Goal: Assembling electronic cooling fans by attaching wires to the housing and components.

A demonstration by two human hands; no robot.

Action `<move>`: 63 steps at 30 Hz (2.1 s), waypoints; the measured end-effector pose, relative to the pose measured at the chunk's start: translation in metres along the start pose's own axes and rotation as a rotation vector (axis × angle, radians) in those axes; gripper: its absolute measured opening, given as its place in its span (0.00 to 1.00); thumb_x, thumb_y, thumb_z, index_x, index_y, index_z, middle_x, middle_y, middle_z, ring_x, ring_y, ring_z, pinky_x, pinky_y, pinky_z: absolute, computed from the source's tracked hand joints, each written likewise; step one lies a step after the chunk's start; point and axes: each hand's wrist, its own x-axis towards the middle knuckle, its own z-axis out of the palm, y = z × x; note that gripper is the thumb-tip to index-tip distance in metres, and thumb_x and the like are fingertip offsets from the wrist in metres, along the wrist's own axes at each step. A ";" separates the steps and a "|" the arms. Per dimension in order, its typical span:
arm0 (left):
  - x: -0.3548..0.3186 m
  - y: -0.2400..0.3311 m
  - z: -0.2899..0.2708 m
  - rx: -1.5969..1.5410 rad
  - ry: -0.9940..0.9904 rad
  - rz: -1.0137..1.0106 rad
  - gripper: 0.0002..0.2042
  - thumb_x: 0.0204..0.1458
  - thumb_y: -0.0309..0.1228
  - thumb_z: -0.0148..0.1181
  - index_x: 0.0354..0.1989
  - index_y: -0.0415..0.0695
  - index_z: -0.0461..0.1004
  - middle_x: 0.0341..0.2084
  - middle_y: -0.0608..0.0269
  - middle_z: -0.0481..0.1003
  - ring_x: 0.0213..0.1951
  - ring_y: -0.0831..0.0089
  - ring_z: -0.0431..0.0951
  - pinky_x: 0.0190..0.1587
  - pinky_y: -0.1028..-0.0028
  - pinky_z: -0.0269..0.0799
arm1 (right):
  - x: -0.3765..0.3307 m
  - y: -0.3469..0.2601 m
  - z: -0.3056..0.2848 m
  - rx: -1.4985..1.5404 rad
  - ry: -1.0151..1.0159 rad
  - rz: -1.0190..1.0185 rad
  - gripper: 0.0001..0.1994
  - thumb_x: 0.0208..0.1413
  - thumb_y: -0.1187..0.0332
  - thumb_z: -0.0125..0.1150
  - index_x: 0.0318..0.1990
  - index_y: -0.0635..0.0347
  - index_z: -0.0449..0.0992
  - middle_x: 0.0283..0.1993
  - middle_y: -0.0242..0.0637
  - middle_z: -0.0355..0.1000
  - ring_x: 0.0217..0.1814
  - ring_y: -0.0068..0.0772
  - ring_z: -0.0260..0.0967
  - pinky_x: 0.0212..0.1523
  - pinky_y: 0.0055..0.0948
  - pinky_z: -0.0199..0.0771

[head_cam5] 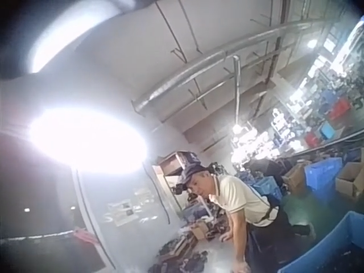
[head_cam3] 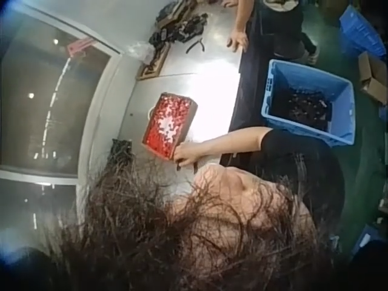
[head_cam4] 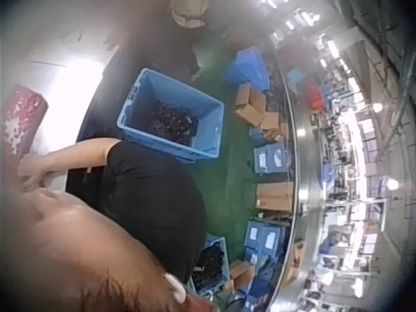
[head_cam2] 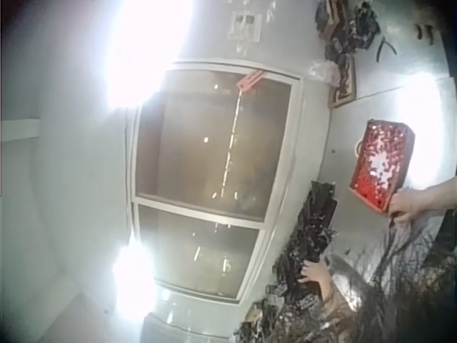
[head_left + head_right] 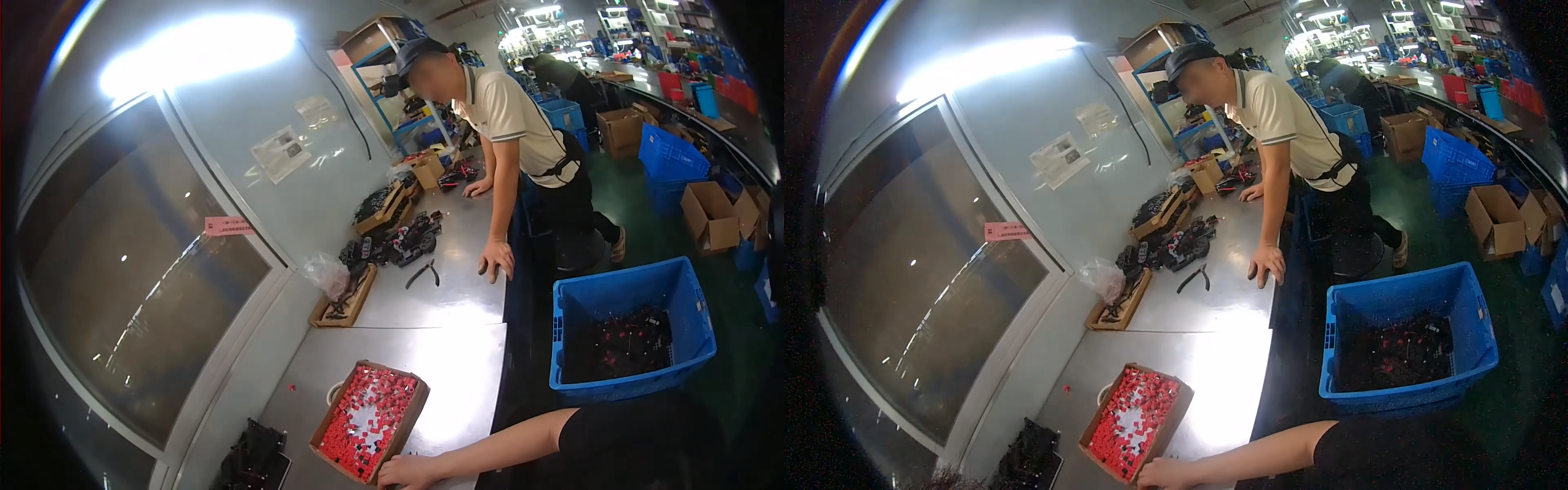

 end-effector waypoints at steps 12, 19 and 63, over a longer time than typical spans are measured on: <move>0.110 0.074 -0.156 -0.265 -1.096 -0.284 0.29 0.62 0.51 0.65 0.59 0.37 0.77 0.56 0.45 0.77 0.56 0.46 0.79 0.57 0.54 0.78 | -0.004 0.010 0.010 0.097 0.163 -0.095 0.13 0.59 0.52 0.68 0.43 0.48 0.84 0.41 0.38 0.80 0.47 0.49 0.78 0.46 0.50 0.77; 0.074 0.071 -0.130 -0.319 -1.112 -0.269 0.26 0.60 0.45 0.68 0.59 0.39 0.76 0.54 0.43 0.77 0.54 0.47 0.79 0.56 0.51 0.76 | -0.001 0.009 0.013 0.005 0.195 -0.136 0.13 0.58 0.52 0.68 0.42 0.48 0.84 0.41 0.38 0.79 0.46 0.48 0.78 0.44 0.49 0.77; 0.052 0.214 -0.245 -2.085 -0.796 -2.267 0.12 0.70 0.45 0.55 0.40 0.52 0.74 0.43 0.64 0.80 0.37 0.66 0.81 0.45 0.64 0.75 | -0.003 0.017 -0.006 1.394 0.418 0.599 0.11 0.73 0.66 0.60 0.50 0.65 0.81 0.46 0.30 0.82 0.45 0.20 0.79 0.50 0.25 0.81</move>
